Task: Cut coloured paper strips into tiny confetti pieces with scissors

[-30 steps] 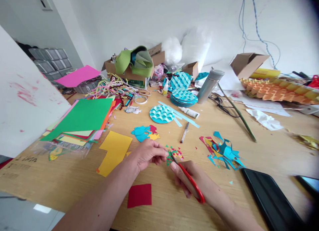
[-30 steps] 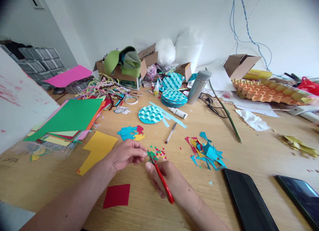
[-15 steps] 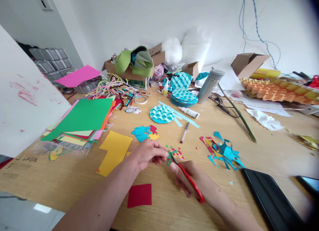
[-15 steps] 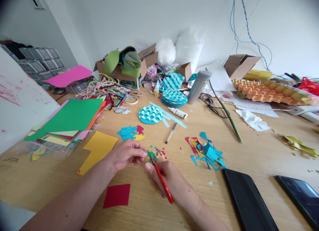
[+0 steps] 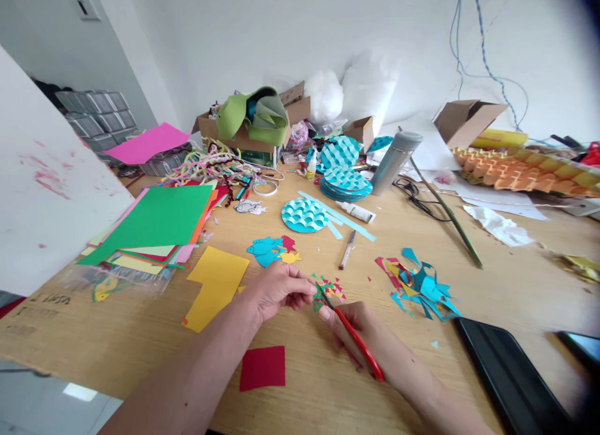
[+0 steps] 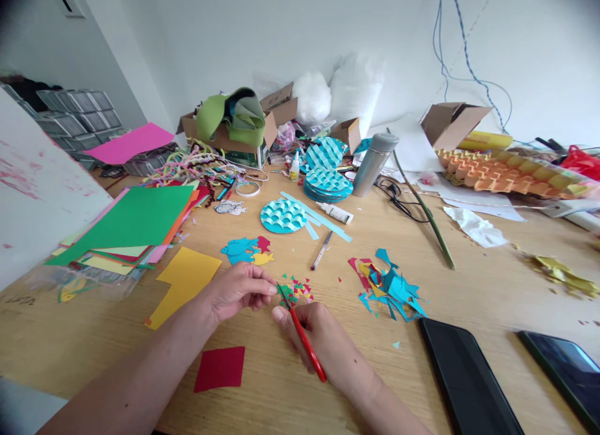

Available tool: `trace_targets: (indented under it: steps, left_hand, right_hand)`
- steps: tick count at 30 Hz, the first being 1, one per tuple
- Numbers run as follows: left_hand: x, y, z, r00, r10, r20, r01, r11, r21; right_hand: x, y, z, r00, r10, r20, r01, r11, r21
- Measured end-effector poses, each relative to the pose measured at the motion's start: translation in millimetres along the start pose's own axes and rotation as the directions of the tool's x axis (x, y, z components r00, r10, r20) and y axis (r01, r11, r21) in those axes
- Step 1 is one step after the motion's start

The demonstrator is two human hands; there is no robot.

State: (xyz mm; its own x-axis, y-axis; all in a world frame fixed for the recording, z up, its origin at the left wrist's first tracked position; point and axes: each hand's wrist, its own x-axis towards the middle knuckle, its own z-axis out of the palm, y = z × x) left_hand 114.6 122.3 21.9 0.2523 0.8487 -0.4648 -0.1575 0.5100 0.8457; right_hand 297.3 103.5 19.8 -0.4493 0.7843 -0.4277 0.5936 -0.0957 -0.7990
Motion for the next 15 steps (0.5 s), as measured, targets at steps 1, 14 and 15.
trace_targets:
  steps: [1, 14, 15]
  left_hand:
    - [0.3, -0.3, -0.3, 1.000, 0.002, 0.005, -0.002, 1.000, 0.001]
    - [3.0, 0.0, -8.4, 0.999, 0.039, 0.021, -0.040, 0.998, 0.041]
    - [3.0, -0.1, -8.6, 0.999, 0.045, 0.024, -0.046, 0.998, 0.044]
  right_hand:
    - [-0.1, -1.4, -0.1, 1.000, 0.006, 0.001, -0.006, 1.000, 0.000]
    - [-0.2, -4.1, -0.4, 0.999, 0.043, -0.033, -0.042, 0.999, 0.030]
    - [-0.4, -4.9, -0.6, 0.998, 0.046, -0.031, -0.045, 0.999, 0.028]
